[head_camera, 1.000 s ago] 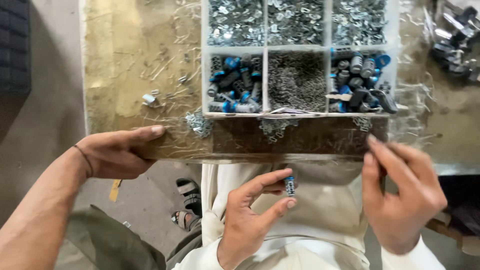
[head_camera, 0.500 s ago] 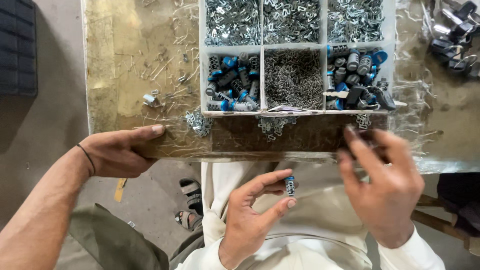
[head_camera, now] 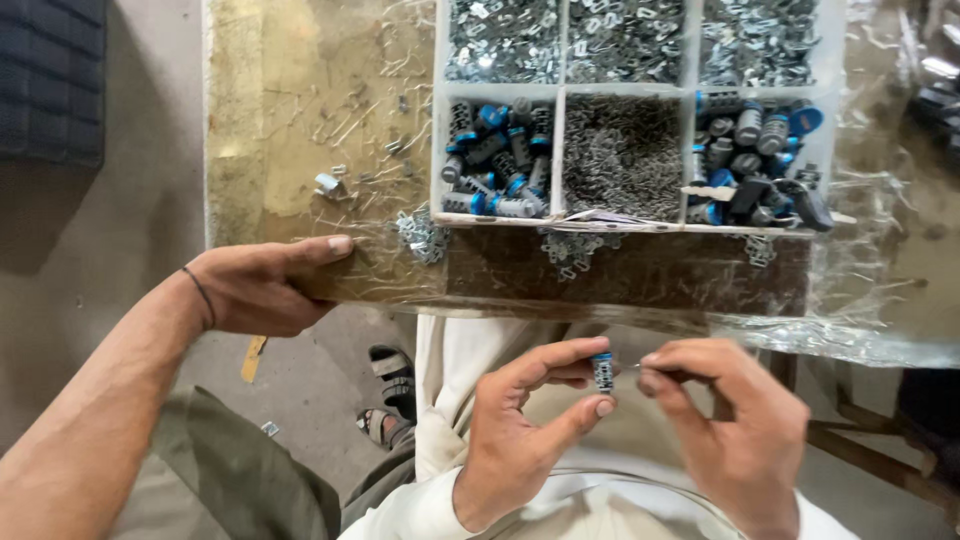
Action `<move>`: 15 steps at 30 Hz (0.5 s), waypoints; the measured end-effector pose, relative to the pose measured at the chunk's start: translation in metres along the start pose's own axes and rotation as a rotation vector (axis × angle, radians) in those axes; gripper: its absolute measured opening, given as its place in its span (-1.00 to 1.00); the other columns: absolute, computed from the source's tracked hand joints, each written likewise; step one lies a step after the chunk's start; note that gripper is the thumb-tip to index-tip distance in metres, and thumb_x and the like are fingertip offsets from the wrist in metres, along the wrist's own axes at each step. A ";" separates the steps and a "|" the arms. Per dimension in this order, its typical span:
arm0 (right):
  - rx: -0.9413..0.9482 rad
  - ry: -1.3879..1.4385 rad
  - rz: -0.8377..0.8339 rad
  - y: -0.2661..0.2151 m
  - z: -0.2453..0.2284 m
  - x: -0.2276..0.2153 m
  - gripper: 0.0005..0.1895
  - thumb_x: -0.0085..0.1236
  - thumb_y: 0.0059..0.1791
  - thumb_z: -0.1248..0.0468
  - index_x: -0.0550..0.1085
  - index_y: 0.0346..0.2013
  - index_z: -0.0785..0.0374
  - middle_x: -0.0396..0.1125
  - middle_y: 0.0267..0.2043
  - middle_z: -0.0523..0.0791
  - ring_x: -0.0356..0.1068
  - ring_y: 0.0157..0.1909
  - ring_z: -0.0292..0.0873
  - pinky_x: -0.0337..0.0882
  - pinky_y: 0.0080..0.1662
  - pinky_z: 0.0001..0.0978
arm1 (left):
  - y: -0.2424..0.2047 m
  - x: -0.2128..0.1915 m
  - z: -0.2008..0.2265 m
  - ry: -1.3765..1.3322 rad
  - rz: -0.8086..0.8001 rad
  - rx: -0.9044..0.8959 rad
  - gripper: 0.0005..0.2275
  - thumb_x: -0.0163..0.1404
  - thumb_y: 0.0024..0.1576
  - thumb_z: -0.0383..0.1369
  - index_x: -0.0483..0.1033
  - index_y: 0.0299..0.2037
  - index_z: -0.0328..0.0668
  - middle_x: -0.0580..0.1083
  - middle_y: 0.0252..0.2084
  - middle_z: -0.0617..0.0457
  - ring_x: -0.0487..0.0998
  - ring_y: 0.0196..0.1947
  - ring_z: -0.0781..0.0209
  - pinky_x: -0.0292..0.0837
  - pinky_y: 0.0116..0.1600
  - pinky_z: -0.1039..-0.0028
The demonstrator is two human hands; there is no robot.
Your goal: The person repeatedly picks small metal clips from a compartmentalized tray and attaches them to cylindrical blue-and-silver components. The person handles the components one at a time, placing the clips onto the cylinders and then setting the assembled units aside on the table.
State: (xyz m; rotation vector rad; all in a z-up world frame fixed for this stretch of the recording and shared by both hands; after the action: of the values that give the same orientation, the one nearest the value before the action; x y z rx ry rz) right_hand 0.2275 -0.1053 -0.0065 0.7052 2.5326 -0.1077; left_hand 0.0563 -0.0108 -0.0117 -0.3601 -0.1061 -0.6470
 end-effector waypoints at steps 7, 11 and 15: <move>0.036 0.077 0.023 -0.001 0.001 0.013 -0.82 0.26 -0.03 0.41 0.55 -0.13 0.38 0.51 -0.16 -0.05 0.52 -0.19 -0.27 0.49 -0.12 -0.53 | 0.002 -0.004 -0.003 -0.033 0.009 -0.007 -0.58 0.24 0.10 -0.45 0.54 0.19 -0.34 0.61 -0.01 0.03 0.58 -0.01 0.30 0.50 0.15 0.48; 0.005 0.008 0.119 0.007 0.000 -0.005 -0.84 0.23 0.02 0.38 0.56 -0.12 0.38 0.51 -0.14 0.02 0.56 -0.25 -0.25 0.40 -0.31 -0.58 | 0.001 -0.014 -0.004 -0.045 0.049 0.006 -0.57 0.24 0.12 -0.44 0.52 0.20 -0.35 0.60 -0.02 0.02 0.59 0.00 0.29 0.51 0.19 0.47; 0.055 -0.034 0.185 0.013 0.000 -0.018 -0.85 0.21 0.00 0.40 0.55 -0.17 0.43 0.49 -0.18 0.02 0.51 -0.28 -0.25 0.42 -0.31 -0.58 | 0.002 -0.020 -0.007 -0.106 0.107 -0.093 -0.55 0.26 0.07 -0.42 0.52 0.18 -0.35 0.61 -0.09 0.01 0.61 -0.05 0.29 0.56 0.10 0.47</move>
State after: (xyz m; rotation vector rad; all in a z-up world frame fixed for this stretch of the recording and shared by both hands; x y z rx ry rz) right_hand 0.2472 -0.1026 0.0026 0.9478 2.4267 -0.1242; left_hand 0.0411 -0.0004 -0.0228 -0.4864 -0.1571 -0.5279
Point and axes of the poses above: each hand's wrist, its own y-axis towards the middle knuckle, its own x-axis out of the palm, z = x × y, the point moved 2 cm from there along y, towards the middle knuckle
